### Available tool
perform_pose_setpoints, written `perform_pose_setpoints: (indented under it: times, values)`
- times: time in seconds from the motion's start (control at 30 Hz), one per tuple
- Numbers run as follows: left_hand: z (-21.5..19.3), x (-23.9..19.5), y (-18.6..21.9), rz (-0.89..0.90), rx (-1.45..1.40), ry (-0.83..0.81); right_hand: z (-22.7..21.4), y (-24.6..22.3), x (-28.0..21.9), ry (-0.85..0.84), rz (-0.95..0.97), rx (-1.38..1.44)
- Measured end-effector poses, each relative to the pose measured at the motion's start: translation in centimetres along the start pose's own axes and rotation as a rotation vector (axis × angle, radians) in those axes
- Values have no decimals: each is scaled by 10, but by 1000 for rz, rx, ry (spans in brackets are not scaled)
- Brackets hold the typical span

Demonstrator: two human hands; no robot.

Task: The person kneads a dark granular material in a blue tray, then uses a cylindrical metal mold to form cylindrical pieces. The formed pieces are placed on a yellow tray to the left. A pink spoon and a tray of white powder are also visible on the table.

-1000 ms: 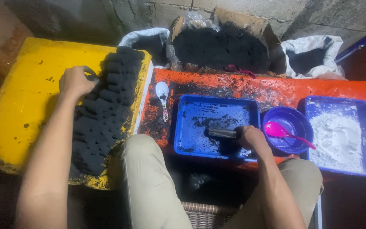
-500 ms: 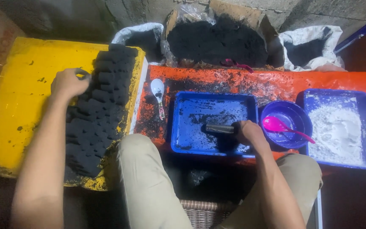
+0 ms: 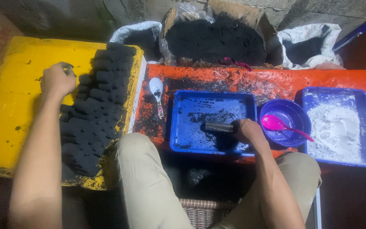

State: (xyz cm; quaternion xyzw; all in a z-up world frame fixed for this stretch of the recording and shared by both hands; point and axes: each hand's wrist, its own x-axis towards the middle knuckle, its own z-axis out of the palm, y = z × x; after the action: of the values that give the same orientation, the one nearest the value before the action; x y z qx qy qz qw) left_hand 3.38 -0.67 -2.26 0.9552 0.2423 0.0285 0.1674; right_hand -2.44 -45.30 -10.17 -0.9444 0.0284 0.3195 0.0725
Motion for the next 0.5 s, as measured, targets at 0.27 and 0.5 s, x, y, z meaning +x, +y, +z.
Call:
perform_pose_setpoints:
  times: [0.27,0.5]
  values:
    - [-32,-11,26,359,312,320,-11,-6,-12,18,-53,27]
    - [-18,-104,131,657,-26,133,-16,-22,-15,-29,14,-31]
